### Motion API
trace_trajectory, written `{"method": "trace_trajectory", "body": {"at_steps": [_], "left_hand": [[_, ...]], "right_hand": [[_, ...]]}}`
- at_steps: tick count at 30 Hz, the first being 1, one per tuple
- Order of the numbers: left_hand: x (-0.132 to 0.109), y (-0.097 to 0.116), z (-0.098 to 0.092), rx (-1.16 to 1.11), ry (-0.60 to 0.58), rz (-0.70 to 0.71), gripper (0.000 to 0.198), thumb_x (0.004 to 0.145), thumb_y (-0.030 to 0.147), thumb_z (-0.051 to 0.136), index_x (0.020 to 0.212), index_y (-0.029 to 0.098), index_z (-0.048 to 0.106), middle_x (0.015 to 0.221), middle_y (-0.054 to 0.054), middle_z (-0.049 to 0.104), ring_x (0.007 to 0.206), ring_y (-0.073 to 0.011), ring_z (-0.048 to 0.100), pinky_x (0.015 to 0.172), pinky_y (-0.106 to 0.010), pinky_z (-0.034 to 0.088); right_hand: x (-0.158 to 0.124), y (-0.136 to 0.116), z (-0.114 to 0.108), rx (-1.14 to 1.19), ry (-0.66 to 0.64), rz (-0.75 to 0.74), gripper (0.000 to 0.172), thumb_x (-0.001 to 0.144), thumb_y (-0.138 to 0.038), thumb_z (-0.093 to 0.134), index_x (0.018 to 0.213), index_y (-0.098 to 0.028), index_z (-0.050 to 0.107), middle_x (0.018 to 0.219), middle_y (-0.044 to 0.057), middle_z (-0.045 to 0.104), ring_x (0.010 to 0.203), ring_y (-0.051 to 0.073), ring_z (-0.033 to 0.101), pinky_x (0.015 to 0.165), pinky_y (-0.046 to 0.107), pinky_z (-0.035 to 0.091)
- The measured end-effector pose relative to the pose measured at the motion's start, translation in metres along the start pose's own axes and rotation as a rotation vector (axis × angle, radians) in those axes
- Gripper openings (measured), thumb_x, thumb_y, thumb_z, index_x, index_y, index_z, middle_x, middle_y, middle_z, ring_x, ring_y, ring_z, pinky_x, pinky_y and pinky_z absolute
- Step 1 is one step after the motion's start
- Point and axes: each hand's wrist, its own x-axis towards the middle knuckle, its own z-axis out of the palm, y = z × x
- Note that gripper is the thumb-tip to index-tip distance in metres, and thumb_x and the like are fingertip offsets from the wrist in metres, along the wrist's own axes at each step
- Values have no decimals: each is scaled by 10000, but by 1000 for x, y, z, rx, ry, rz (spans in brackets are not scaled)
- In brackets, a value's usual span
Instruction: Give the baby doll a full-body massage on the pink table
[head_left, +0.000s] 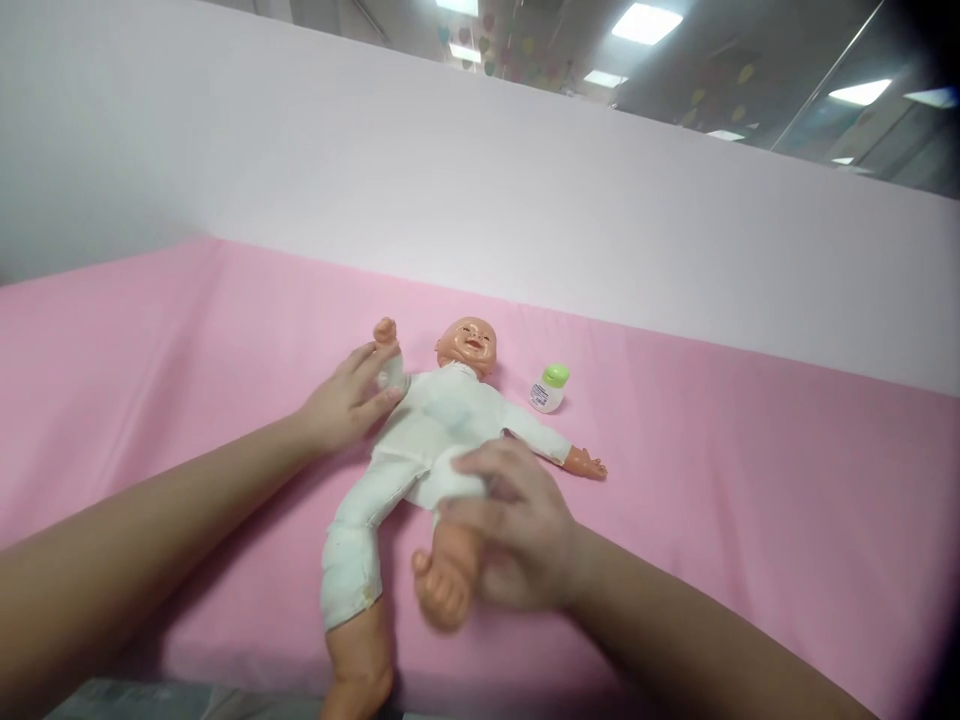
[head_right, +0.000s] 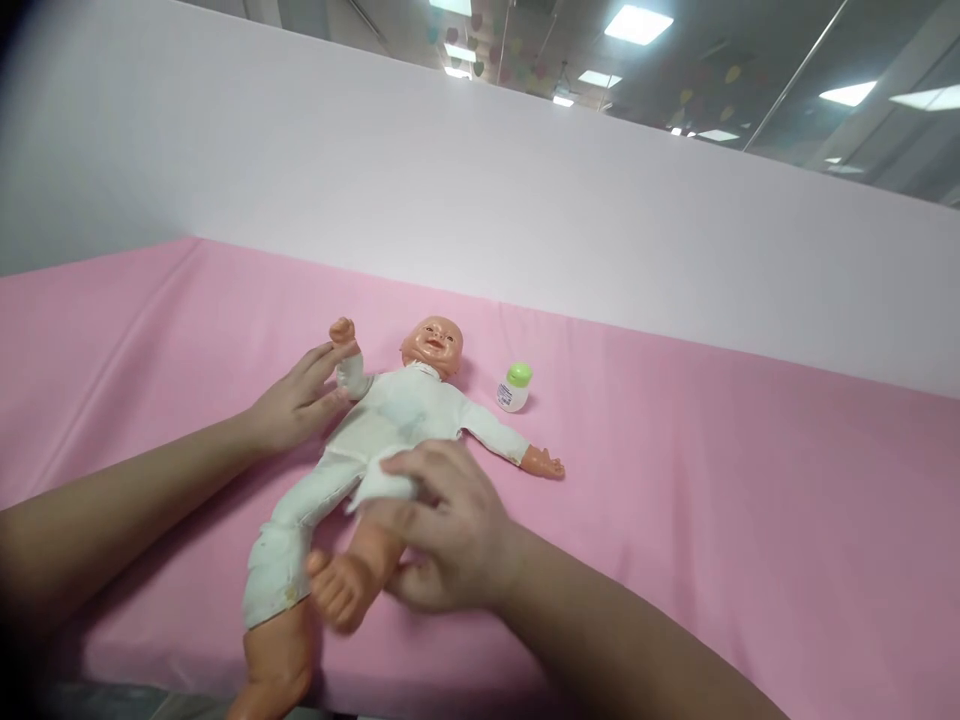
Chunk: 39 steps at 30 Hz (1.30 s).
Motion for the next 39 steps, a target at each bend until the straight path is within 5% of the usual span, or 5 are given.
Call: {"method": "trace_trajectory", "body": {"at_steps": [10,19,27,34,39], "left_hand": [[11,-11,-15,323,-201,-367,770,1005,692,259,1563,182,402,1277,-197,708,1177,-431,653,887,-483,486],[-1,31,-21,515,-79,-337,667,974,701,383,1356,200,604,1290,-219,646,1151,-431,638,907,-511,489],[15,84,14,76,-178,-265,668,938,742,480,1312,215,649,1247,-139,665,1120,-347,652,963,-474,478],[8,98,32,-493,-187,-352,619,879,713,652,1224,201,670,1140,-109,735,1036,-330,683,847,-429,509],[3,99,32,-1272,-297,-495,652,892,671,663,1279,147,675,1175,-154,751,1092,-354,695,903,-465,545]], "right_hand": [[-16,-17,19,185,-475,-124,244,882,-368,646,1079,-242,718,1129,32,691,997,216,592,952,413,468],[-8,6,6,484,-131,212,315,906,-520,720,915,-205,712,871,23,732,762,156,634,754,303,496],[-12,61,-13,39,-228,942,569,1020,-646,473,638,-224,464,589,-29,528,553,146,448,566,314,309],[-7,53,-4,355,-68,893,361,1041,-531,517,1208,-219,584,1190,85,717,1087,253,675,904,399,551],[1,33,-3,397,-81,607,604,1076,-435,479,1629,-247,323,1657,105,427,1540,285,393,1266,501,363]]}}
